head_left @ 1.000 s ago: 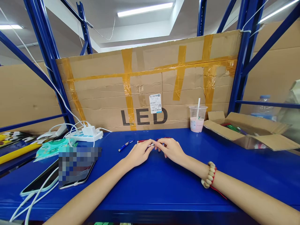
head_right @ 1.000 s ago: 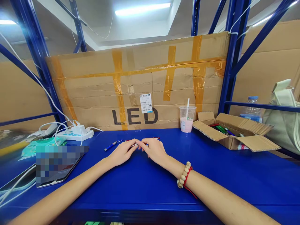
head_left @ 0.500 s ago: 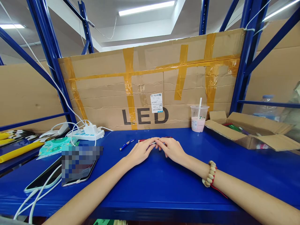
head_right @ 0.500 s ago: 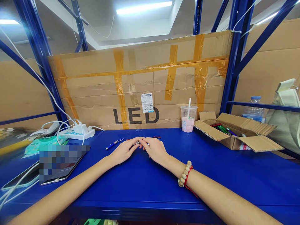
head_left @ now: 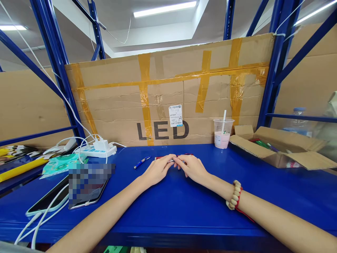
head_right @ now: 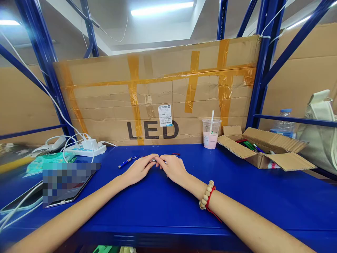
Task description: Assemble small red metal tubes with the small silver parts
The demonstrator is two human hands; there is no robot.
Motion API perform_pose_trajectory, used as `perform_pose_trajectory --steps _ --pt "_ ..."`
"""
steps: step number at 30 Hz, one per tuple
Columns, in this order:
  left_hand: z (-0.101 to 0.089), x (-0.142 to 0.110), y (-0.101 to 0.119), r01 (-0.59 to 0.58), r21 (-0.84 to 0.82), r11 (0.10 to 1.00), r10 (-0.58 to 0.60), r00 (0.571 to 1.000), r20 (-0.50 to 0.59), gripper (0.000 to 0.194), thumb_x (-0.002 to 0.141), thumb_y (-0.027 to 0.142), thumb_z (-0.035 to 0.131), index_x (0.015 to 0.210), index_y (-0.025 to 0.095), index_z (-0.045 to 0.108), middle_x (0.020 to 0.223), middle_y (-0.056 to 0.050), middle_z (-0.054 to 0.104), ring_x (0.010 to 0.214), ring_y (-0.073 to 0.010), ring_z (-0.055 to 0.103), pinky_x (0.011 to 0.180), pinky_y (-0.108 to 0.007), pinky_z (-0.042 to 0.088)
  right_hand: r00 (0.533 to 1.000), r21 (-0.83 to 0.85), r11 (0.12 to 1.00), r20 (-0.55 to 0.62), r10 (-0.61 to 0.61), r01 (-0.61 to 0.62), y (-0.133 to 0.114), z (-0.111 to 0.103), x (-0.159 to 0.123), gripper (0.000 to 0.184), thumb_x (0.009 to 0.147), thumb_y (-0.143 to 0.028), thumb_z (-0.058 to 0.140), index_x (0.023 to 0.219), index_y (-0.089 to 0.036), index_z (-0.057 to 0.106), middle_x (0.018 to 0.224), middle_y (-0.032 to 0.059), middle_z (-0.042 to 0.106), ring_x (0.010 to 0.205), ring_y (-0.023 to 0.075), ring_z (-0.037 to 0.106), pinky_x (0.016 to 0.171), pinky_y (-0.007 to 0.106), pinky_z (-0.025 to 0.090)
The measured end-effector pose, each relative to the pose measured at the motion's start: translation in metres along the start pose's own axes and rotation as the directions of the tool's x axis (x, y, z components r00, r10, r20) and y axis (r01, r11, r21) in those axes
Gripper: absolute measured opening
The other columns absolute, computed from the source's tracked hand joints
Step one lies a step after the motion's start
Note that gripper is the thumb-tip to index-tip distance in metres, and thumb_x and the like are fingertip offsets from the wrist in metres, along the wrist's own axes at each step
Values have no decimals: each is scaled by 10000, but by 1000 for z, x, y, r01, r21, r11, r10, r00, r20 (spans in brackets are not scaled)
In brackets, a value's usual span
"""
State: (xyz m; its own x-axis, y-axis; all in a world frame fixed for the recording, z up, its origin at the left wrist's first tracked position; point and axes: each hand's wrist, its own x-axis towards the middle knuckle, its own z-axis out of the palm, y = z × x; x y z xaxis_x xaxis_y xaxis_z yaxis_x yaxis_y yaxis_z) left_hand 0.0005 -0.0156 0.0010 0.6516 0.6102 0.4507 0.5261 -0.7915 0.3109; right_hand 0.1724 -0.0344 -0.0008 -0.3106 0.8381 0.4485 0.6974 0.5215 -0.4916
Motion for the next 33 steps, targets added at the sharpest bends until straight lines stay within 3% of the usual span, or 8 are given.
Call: perform_pose_trajectory --steps 22,27,33 --pt "4 1 -6 -7 89 996 9 1000 -22 219 886 216 300 1051 237 443 979 14 573 904 -134 535 795 -247 404 1000 -69 997 -16 17 -18 -5 -2 0 407 852 -470 334 705 -194 594 702 -28 611 540 82 514 527 213 304" --pt "5 0 -7 27 132 991 -22 999 -39 226 895 248 291 1076 242 426 1027 3 559 914 -149 538 774 -259 404 997 -94 995 -72 10 -17 -4 -2 1 344 818 -486 408 738 -206 592 735 -33 615 576 85 526 527 209 298" --pt "3 0 -5 58 124 991 -53 998 -46 219 893 243 292 1061 237 432 1003 4 564 878 -148 544 737 -257 406 976 -15 1000 -217 8 -12 3 -2 3 262 739 -475 543 866 -252 597 765 -42 603 602 85 530 534 201 316"
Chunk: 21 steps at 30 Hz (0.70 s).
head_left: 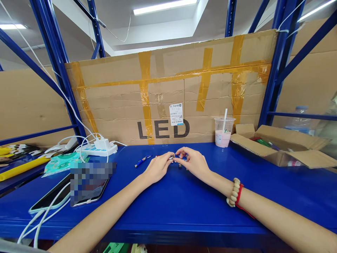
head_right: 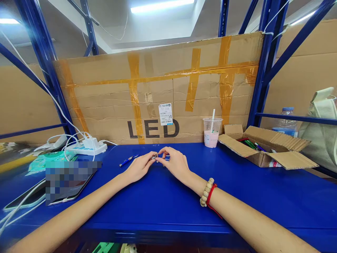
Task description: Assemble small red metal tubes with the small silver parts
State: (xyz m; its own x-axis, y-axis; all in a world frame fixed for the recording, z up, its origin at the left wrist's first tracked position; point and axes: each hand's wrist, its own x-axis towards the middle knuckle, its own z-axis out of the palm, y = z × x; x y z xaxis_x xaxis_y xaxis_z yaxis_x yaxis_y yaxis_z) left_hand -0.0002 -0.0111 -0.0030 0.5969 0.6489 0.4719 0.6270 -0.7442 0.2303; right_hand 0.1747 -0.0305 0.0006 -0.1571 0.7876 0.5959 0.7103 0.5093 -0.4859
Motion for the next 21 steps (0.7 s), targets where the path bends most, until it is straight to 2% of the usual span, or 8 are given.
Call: perform_pose_trajectory --steps 2,5,10,15,21 --pt "0 0 1 9 -17 1000 -9 1000 3 228 893 246 293 1071 238 435 1019 1 563 885 -150 544 745 -258 406 999 17 999 -20 -48 48 3 -1 1 275 736 -472 552 896 -254 602 800 -30 601 599 82 526 533 201 322" --pt "-1 0 2 26 -46 999 -25 999 28 233 894 273 299 1071 239 447 1012 0 571 881 -157 549 739 -260 410 992 14 992 -21 -126 126 5 -4 2 232 762 -443 536 833 -244 631 823 -18 599 599 74 521 549 199 332" --pt "0 -1 4 -8 -106 994 13 999 46 243 897 282 303 1063 229 473 990 -6 583 884 -154 547 758 -252 409 971 -19 971 -4 -237 237 8 -11 5 230 775 -426 528 770 -232 650 810 -10 601 610 73 514 552 195 330" --pt "1 -3 4 -52 -119 992 62 994 84 241 890 258 324 1065 205 481 1001 -27 575 898 -151 532 767 -248 399 979 81 984 120 -167 158 16 -8 7 246 753 -428 550 735 -195 628 828 -14 601 464 36 483 529 204 335" --pt "3 -6 6 -25 -140 990 44 990 132 236 894 262 306 999 173 496 767 -17 549 694 -126 505 638 -230 378 978 247 966 168 -123 79 26 0 8 258 699 -425 603 698 -168 618 793 -9 590 419 39 498 487 202 361"
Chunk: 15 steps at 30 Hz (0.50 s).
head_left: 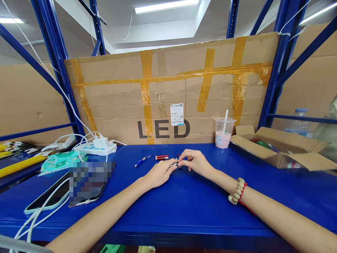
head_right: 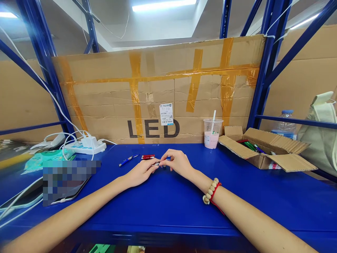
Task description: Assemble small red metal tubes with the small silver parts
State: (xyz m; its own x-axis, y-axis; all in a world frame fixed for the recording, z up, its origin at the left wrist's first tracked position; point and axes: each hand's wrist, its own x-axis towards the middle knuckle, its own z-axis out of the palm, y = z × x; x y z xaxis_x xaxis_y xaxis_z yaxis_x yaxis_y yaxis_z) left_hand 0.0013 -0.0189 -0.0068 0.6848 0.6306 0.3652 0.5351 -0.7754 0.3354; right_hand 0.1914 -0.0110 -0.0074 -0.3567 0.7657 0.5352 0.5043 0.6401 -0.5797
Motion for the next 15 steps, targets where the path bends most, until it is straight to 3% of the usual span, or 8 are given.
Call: perform_pose_trajectory --steps 9,15 --pt "2 -1 4 1 -88 996 -1 1000 -5 223 893 281 301 995 175 469 715 -5 523 643 -115 490 617 -219 363 988 92 984 38 149 -152 -2 -1 4 288 622 -420 651 676 -139 617 624 11 594 392 69 494 427 198 359" --pt "3 -2 5 -16 -114 993 10 999 -52 200 890 277 315 975 183 469 734 4 532 675 -111 502 638 -211 372 989 200 969 58 136 -145 -7 -2 4 288 611 -393 660 660 -115 607 603 26 588 374 68 468 385 196 337"
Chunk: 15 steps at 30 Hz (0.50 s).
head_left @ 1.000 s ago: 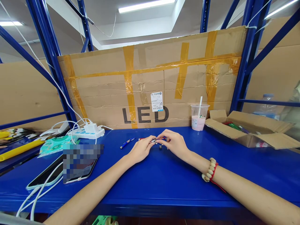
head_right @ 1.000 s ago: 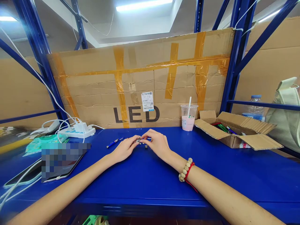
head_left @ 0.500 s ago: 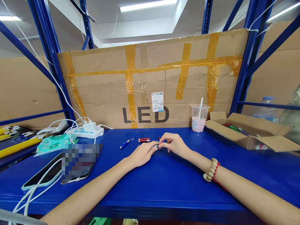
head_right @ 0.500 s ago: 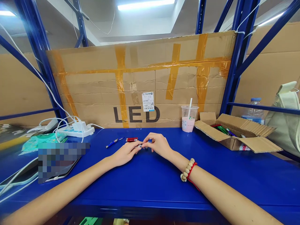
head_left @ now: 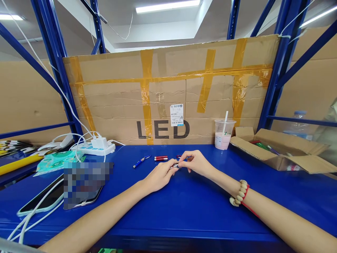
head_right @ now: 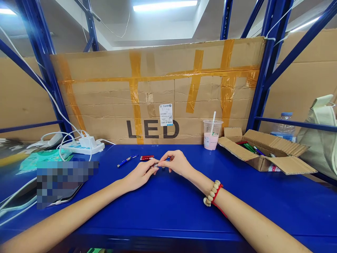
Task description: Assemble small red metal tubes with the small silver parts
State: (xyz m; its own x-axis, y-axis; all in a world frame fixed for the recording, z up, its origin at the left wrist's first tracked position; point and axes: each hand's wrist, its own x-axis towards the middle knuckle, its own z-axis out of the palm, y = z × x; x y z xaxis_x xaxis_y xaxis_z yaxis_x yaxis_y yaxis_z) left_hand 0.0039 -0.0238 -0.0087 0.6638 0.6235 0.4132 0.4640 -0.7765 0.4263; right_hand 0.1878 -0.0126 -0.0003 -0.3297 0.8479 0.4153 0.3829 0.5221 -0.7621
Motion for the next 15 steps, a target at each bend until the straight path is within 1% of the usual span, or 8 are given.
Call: perform_pose_trajectory --steps 7,15 --pt "1 0 -2 23 -46 999 -23 1000 -7 210 887 296 336 1029 194 453 769 -1 561 714 -117 535 669 -218 386 1000 38 999 11 27 -28 -2 -1 1 274 586 -360 679 640 -102 605 611 27 592 366 55 457 374 183 334" --pt "0 -1 6 48 -53 997 -48 999 -3 132 888 267 317 936 179 403 806 -12 555 713 -124 523 660 -238 384 994 88 993 75 77 -84 -6 -2 2 301 573 -390 671 636 -106 596 580 18 586 356 44 432 353 172 319"
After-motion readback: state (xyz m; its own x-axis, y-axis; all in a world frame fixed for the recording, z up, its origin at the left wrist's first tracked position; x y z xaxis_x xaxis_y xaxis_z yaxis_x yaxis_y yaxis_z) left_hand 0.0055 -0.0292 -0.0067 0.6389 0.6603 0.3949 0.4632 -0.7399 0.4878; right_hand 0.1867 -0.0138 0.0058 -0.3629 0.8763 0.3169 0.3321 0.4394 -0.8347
